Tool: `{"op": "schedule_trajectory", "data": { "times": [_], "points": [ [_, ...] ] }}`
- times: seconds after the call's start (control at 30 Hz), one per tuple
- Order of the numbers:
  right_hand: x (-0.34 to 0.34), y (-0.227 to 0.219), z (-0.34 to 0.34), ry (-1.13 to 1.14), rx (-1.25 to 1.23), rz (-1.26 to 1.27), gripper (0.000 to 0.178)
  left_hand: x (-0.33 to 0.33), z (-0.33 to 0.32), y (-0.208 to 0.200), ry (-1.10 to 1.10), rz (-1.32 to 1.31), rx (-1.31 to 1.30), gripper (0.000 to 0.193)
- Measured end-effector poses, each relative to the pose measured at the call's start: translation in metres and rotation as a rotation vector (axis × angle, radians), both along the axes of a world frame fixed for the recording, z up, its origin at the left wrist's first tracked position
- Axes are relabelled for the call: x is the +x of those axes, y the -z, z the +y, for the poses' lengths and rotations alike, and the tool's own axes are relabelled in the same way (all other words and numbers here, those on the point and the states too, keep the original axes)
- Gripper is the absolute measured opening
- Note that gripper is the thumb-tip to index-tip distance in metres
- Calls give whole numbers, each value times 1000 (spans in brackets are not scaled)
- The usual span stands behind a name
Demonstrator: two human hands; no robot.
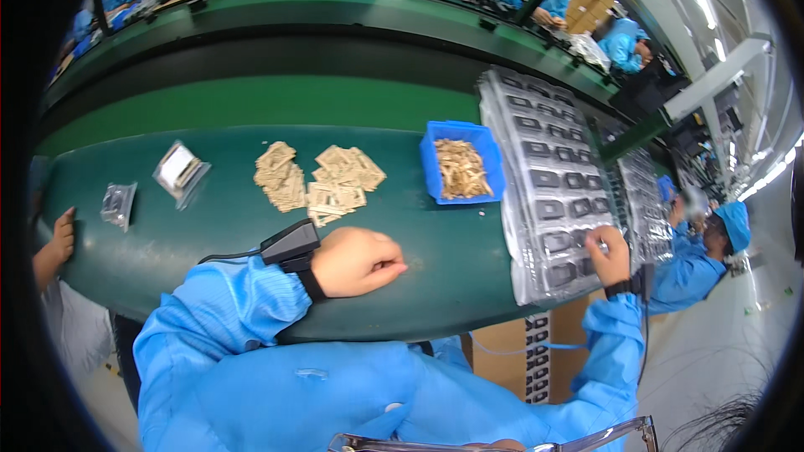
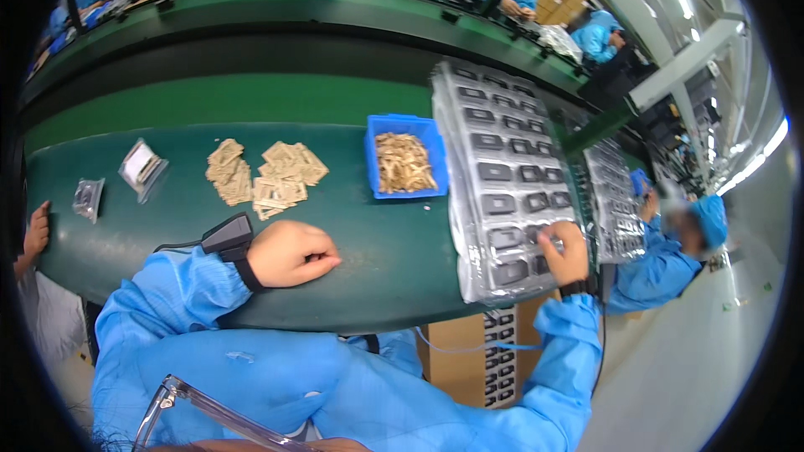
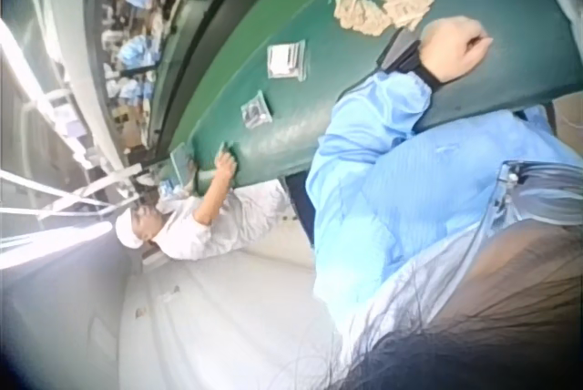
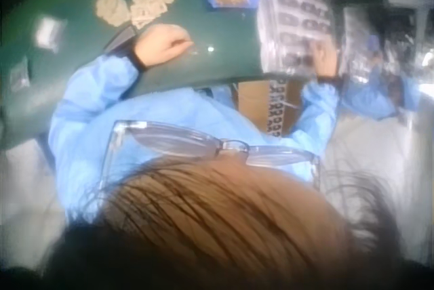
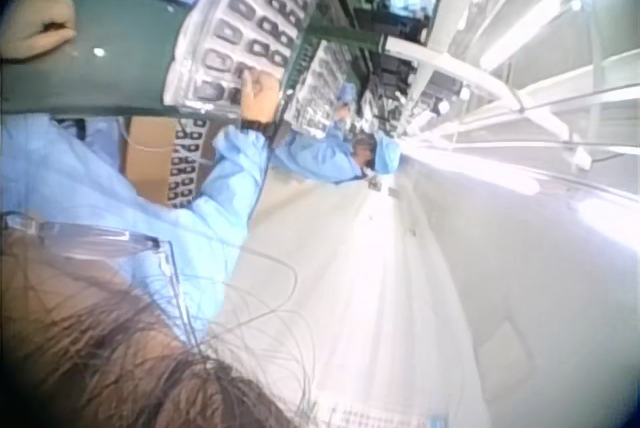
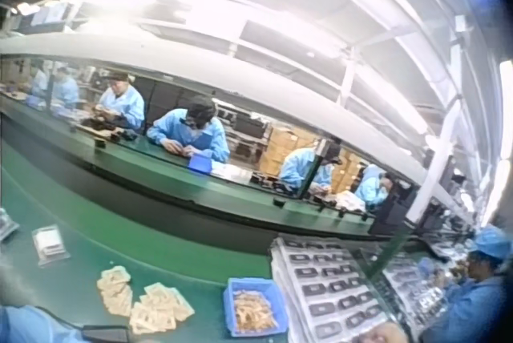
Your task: Assembling small plastic and rubber components onto electronic or mechanical casings at a factory workbench.
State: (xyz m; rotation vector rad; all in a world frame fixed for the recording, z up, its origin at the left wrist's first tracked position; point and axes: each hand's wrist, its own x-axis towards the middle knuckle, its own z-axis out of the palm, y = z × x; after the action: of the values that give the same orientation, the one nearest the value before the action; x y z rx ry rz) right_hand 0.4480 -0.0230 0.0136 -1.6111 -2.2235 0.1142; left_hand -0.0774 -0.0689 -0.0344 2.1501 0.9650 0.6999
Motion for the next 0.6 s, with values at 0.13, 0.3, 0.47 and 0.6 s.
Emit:
{"op": "schedule_trajectory", "data": {
  "times": [0.13,0.3,0.47,0.6],
  "points": [
    [-21,-10,-23,20,54,-205,31,-29,22,-18,-397,284,368,12],
    [-28,-21,-17,40,-5,-231,38,-73,27,-33,-485,494,184,26],
    [-25,-20,-8,-28,26,-211,38,-74,38,-13,-529,296,294,29],
    [-6,-14,-5,-50,20,-7,41,-67,46,7,-511,276,271,30]
  ]
}}
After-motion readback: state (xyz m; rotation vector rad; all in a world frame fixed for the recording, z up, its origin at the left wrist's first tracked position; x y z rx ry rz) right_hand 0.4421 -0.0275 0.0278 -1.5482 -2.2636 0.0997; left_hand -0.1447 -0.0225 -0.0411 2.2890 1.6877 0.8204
